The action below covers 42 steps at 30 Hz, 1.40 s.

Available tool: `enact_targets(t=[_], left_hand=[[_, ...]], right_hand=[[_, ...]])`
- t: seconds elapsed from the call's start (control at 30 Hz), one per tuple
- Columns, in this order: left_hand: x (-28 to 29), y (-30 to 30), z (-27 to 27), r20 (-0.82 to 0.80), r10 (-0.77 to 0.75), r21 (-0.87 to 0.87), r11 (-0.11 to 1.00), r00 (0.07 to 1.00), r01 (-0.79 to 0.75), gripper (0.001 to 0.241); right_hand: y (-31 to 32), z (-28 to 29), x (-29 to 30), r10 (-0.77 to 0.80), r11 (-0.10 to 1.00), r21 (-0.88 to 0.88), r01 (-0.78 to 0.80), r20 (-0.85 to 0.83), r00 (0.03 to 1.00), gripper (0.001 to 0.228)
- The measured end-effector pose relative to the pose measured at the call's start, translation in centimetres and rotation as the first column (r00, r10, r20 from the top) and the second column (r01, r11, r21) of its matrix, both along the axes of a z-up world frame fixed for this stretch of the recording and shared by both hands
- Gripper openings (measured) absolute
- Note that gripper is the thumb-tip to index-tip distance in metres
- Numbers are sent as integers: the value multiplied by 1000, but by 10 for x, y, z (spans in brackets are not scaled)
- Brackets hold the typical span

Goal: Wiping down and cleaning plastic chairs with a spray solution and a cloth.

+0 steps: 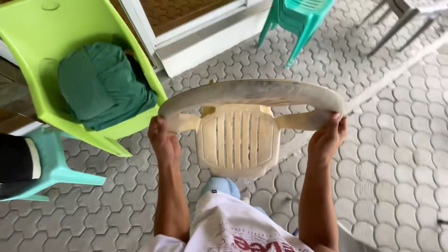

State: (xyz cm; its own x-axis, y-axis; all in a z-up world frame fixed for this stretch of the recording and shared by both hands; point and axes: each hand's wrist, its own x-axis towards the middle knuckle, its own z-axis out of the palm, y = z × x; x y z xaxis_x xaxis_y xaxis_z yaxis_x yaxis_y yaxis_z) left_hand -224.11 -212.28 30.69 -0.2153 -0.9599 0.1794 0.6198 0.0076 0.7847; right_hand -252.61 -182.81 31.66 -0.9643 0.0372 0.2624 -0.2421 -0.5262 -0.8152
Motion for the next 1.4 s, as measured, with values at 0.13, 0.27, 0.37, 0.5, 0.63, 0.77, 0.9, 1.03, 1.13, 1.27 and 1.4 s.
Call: enact_targets(t=[0.13, 0.27, 0.37, 0.5, 0.63, 0.77, 0.9, 1.03, 1.13, 1.27, 1.4], left_hand=[[-74, -60, -22, 3, 76, 19, 997, 997, -76, 25], [-151, -139, -15, 24, 130, 9, 991, 991, -130, 19], [-203, -231, -68, 107, 219, -4, 976, 970, -220, 20], [-260, -301, -41, 201, 331, -82, 944, 922, -321, 23], [-295, -381, -38, 282, 394, 37, 906, 875, -421, 29], [-304, -469, -117, 385, 451, 66, 857, 805, -511, 33], [-313, -534, -147, 460, 511, 44, 803, 726, -594, 36], [-316, -591, -190, 677, 476, 14, 755, 561, -656, 52], [-309, -643, -231, 769, 444, -6, 724, 460, -689, 53], [-321, -648, -217, 958, 196, -1, 735, 211, -679, 65], [-333, -647, -219, 946, 305, -140, 689, 109, -711, 46]], right_hand=[[-73, -36, -111, 60, 998, 16, -60, 23, 998, 22], [-182, -33, -192, 144, 986, 87, -145, 26, 989, 27], [-274, -36, -245, 141, 987, 72, -144, 54, 989, 32], [-378, -50, -323, 268, 952, 112, -283, 138, 954, 32], [-494, -82, -389, 276, 911, 259, -322, 198, 941, 47], [-595, -122, -419, 339, 828, 367, -424, 277, 899, 54], [-689, -199, -464, 443, 747, 390, -539, 312, 840, 56], [-779, -226, -466, 447, 623, 499, -602, 405, 798, 60], [-827, -252, -460, 458, 560, 528, -639, 445, 769, 63], [-857, -309, -464, 456, 459, 574, -678, 503, 734, 70], [-873, -335, -481, 490, 421, 565, -710, 517, 702, 68]])
